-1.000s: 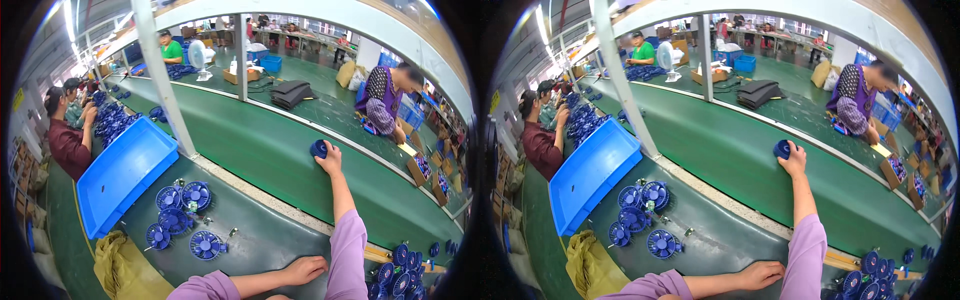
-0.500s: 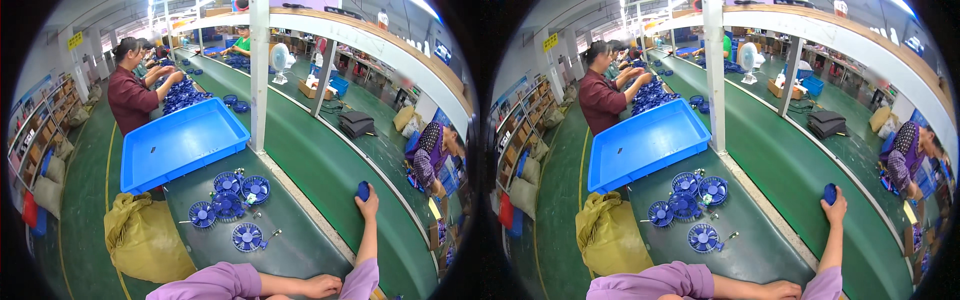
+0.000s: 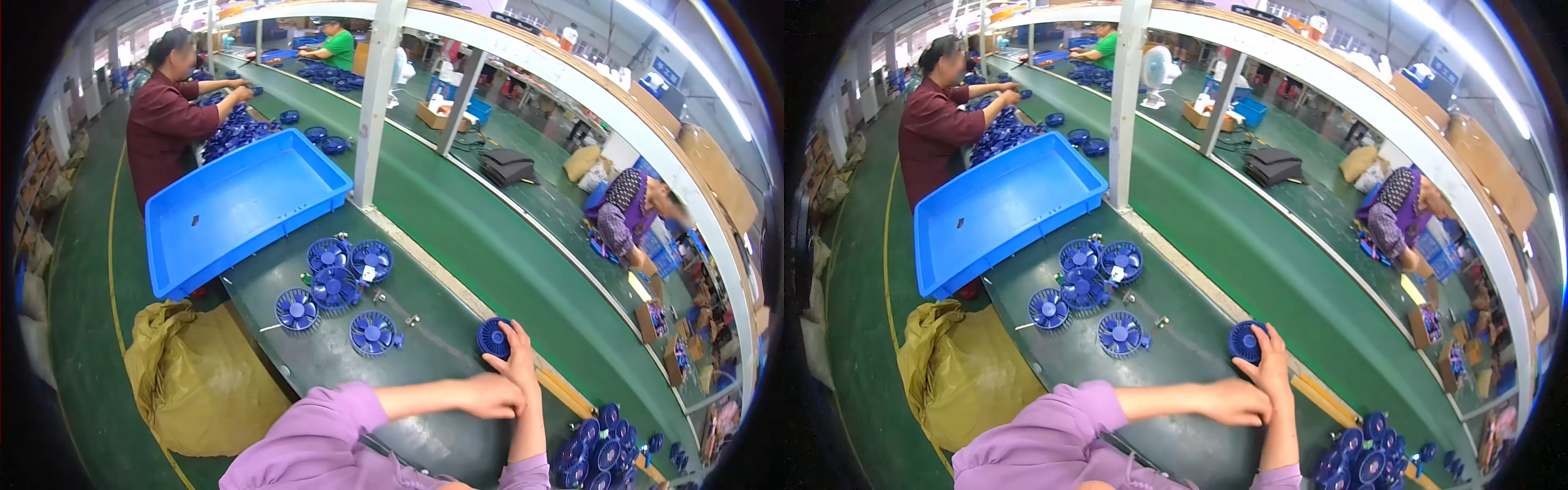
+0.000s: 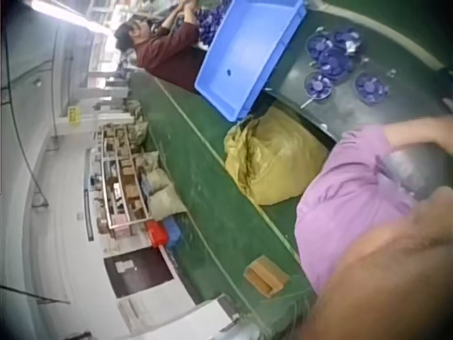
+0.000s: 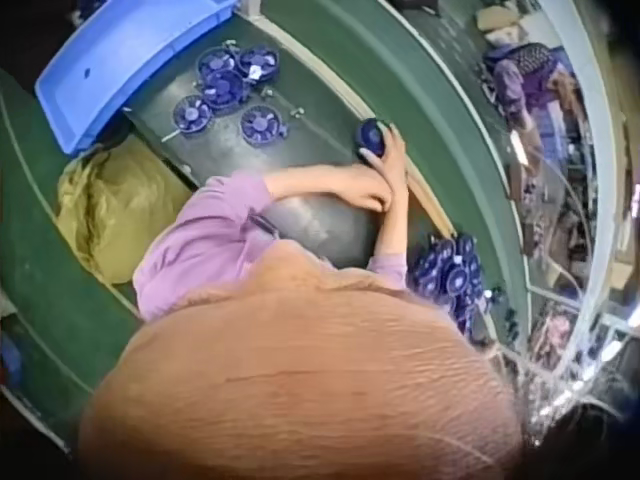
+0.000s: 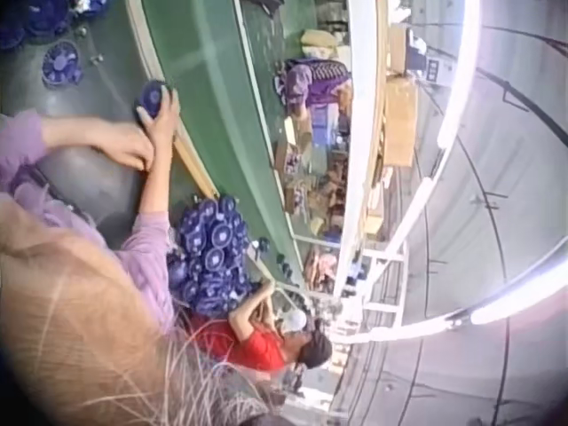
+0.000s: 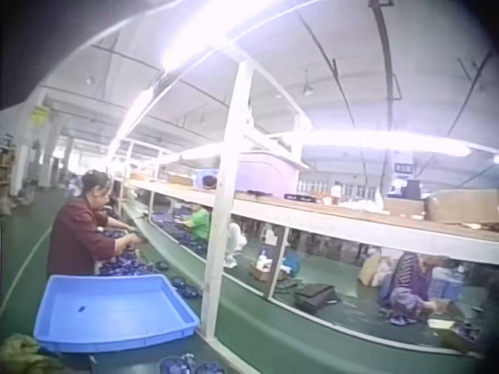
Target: The person assembles small portable fans on a production line by attaching grill covers onto fan housings by hand and placing the parts on the table.
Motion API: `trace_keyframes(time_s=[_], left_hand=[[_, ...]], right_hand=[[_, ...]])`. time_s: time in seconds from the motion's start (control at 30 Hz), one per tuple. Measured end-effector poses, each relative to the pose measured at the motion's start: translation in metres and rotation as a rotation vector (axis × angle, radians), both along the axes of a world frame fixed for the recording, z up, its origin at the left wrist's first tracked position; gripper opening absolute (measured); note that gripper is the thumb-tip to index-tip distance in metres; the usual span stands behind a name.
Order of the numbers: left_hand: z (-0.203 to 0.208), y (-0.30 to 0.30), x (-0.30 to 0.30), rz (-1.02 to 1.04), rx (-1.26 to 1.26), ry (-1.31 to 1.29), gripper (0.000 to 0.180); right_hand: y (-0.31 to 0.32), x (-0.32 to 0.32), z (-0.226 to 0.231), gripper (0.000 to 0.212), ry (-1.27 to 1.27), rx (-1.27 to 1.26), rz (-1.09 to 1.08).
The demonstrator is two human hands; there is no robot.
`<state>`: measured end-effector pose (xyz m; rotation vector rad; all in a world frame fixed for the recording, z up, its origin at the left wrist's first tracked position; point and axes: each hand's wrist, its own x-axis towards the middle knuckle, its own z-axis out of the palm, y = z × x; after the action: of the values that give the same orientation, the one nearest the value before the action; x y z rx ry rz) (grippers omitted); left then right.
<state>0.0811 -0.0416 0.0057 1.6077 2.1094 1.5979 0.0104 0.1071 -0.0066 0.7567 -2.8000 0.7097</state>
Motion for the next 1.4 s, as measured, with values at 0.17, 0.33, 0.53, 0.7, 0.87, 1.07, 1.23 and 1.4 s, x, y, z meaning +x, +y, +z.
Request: trace_keyframes(time_s=[0.17,0.33,0.53,0.7,0.87,1.07,1.23,1.4], left_hand=[[0.037,-0.126,-0.015,0.68,-0.019,0.147,0.015],[0.036,-0.247,-0.018,1.284,-0.279,0.348,0.023],[0.012,-0.306,0.004,1.334,-0.671,0.138,0.024],[0.05,-0.29,0.017,1.563,-0.492,0.161,0.01],[0.053,-0.226,-0.001,1.263,0.357,-0.012,0.02],[0.013,-0.101,-0.032,0.363,1.046,-1.066,0.022],[0.025,-0.046,-0.041,-0.187,1.009,-1.364,0.039],[0.016,-0.012,-0.055,-0.173,0.925,-1.385,0.049]], right_hand=[[-0.015,0.041,0.005,0.062,0.117,0.072,0.055],[-0.009,0.062,0.02,0.06,0.047,-0.076,-0.024],[-0.026,0.068,0.027,0.047,-0.004,-0.161,-0.013],[-0.03,0.065,0.031,0.025,-0.232,-0.531,-0.178],[-0.047,0.063,0.05,0.03,-0.446,-1.016,0.016],[-0.069,0.073,0.081,0.042,-0.234,-1.104,-0.067],[-0.042,0.056,0.072,0.046,0.354,-0.645,-0.23],[-0.022,0.048,0.079,0.042,0.423,-0.365,-0.18]])
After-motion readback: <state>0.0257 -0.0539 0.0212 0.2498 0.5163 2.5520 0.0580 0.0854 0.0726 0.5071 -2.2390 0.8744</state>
